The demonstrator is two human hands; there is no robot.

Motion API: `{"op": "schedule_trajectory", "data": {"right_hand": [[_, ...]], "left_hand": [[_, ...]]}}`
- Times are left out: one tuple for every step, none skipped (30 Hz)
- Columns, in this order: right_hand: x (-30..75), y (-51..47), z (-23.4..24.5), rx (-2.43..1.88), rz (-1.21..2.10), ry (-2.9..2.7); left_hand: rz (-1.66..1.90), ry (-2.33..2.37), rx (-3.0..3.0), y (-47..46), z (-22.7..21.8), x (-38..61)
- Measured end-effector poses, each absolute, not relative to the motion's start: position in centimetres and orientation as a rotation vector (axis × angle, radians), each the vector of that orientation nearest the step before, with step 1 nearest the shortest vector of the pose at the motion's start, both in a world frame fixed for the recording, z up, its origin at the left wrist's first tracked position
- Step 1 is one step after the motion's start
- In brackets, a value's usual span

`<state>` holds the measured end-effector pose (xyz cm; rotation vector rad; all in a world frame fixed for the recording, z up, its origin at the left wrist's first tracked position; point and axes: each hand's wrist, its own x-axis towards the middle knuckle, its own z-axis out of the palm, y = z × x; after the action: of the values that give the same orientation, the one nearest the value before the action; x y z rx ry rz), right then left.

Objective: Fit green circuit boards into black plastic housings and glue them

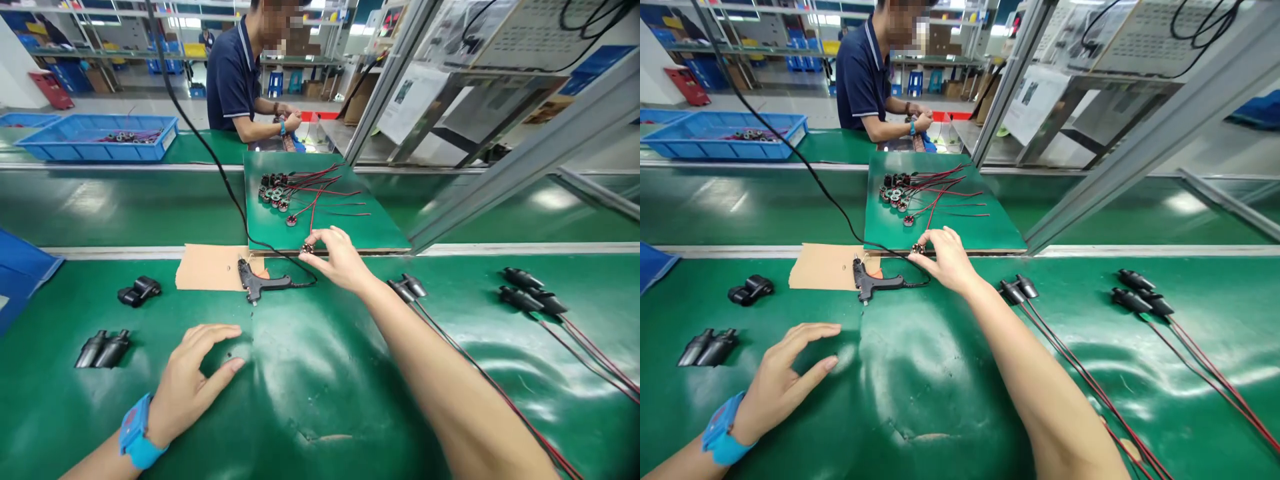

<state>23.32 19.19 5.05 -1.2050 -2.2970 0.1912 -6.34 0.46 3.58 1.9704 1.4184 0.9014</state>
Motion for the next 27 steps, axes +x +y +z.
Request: {"op": "schedule_trajectory", "data": {"right_hand": [[22.8, 17.0, 5.1, -1.171, 0.210, -2.302], [22.1, 14.6, 5.0, -1.120, 0.232, -2.316], [21.3, 12.1, 5.0, -1.024, 0.251, -2.332], [20.6, 9.6, 5.0, -0.937, 0.273, -2.348], [19.8, 7.3, 5.0, -0.879, 0.315, -2.374], [19.1, 5.4, 5.0, -0.840, 0.365, -2.388], [18.6, 3.9, 5.0, -0.819, 0.416, -2.395], [18.1, 2.8, 4.9, -0.815, 0.467, -2.392], [17.8, 2.0, 4.8, -0.817, 0.517, -2.380], [17.7, 1.7, 4.8, -0.820, 0.568, -2.363], [17.7, 1.5, 4.7, -0.821, 0.621, -2.345], [17.8, 1.6, 4.6, -0.822, 0.673, -2.330], [17.9, 1.7, 4.6, -0.827, 0.719, -2.314], [18.1, 1.8, 4.6, -0.837, 0.756, -2.295], [18.4, 1.8, 4.7, -0.858, 0.778, -2.270], [18.6, 1.9, 4.8, -0.883, 0.792, -2.245], [18.8, 1.9, 5.0, -0.903, 0.800, -2.221], [19.0, 1.9, 5.1, -0.913, 0.809, -2.201], [19.1, 1.9, 5.3, -0.916, 0.820, -2.183], [19.2, 1.8, 5.5, -0.917, 0.833, -2.164], [19.2, 1.8, 5.6, -0.922, 0.850, -2.141], [19.1, 1.8, 5.7, -0.933, 0.875, -2.109], [19.1, 1.8, 5.7, -0.955, 0.909, -2.066], [18.9, 1.7, 5.7, -0.981, 0.957, -2.017], [18.8, 1.7, 5.6, -1.006, 1.017, -1.963], [18.6, 1.6, 5.5, -1.029, 1.089, -1.904], [18.5, 1.6, 5.4, -1.049, 1.166, -1.839]], "left_hand": [[0.880, 1.351, 1.791, 0.2, 3.7, -5.8], [0.862, 1.256, 1.606, -0.1, 3.7, -5.3], [0.854, 1.138, 1.431, -0.3, 3.8, -4.7], [0.851, 1.013, 1.279, -0.5, 3.8, -4.2], [0.842, 0.899, 1.156, -0.7, 3.8, -3.8], [0.828, 0.811, 1.061, -0.8, 3.7, -3.5], [0.809, 0.755, 0.987, -0.9, 3.6, -3.3], [0.794, 0.729, 0.931, -1.0, 3.5, -3.2], [0.785, 0.730, 0.892, -1.0, 3.4, -3.3], [0.783, 0.744, 0.866, -1.1, 3.4, -3.4], [0.787, 0.758, 0.850, -1.1, 3.4, -3.5], [0.796, 0.761, 0.839, -1.1, 3.4, -3.7], [0.808, 0.751, 0.828, -1.1, 3.5, -3.8], [0.821, 0.734, 0.815, -1.0, 3.5, -4.0], [0.833, 0.720, 0.801, -0.9, 3.6, -4.1], [0.845, 0.714, 0.788, -0.9, 3.6, -4.2], [0.853, 0.720, 0.780, -0.8, 3.6, -4.2], [0.856, 0.731, 0.779, -0.7, 3.6, -4.3], [0.852, 0.741, 0.780, -0.7, 3.6, -4.3], [0.845, 0.744, 0.783, -0.7, 3.5, -4.3], [0.836, 0.745, 0.783, -0.7, 3.5, -4.3], [0.831, 0.741, 0.783, -0.7, 3.4, -4.3], [0.826, 0.739, 0.783, -0.7, 3.4, -4.2], [0.824, 0.734, 0.783, -0.7, 3.3, -4.2], [0.826, 0.728, 0.782, -0.7, 3.3, -4.2], [0.833, 0.720, 0.780, -0.7, 3.2, -4.1], [0.843, 0.713, 0.777, -0.7, 3.2, -4.1]]}}
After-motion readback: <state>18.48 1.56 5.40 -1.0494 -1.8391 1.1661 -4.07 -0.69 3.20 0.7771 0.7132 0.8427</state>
